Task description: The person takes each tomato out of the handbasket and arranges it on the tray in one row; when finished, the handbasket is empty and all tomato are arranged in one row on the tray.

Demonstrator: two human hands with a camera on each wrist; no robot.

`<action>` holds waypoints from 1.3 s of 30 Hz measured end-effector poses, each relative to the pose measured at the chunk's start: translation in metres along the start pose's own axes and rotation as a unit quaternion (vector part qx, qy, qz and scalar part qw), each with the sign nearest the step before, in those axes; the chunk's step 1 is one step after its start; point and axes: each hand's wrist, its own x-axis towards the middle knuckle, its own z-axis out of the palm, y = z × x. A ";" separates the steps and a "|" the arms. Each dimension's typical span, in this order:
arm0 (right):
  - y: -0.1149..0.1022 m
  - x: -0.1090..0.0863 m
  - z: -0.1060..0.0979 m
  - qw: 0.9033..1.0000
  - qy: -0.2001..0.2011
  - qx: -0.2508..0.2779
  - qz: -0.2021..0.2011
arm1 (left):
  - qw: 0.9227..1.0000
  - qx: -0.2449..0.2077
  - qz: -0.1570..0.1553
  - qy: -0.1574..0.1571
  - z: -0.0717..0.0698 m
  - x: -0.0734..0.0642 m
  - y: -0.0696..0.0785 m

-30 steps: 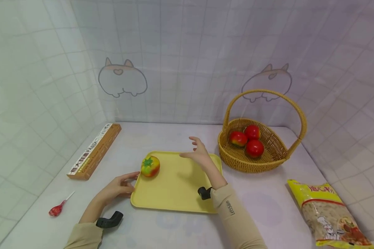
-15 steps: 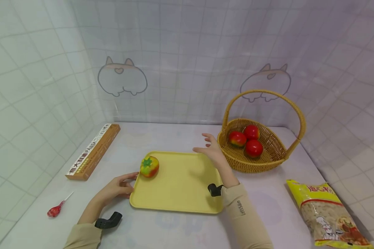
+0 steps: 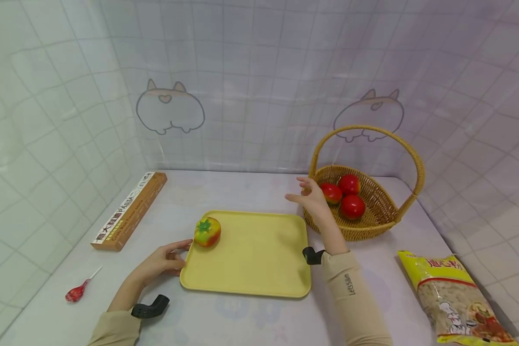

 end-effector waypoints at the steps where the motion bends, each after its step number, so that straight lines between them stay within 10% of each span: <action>1: -0.001 0.001 -0.003 1.000 0.003 -0.002 -0.002 | 1.000 0.001 -0.001 0.001 0.000 0.000 0.000; 39: -0.009 0.029 -0.098 0.989 0.147 0.030 0.000 | 1.000 0.007 -0.006 0.009 0.004 0.001 0.001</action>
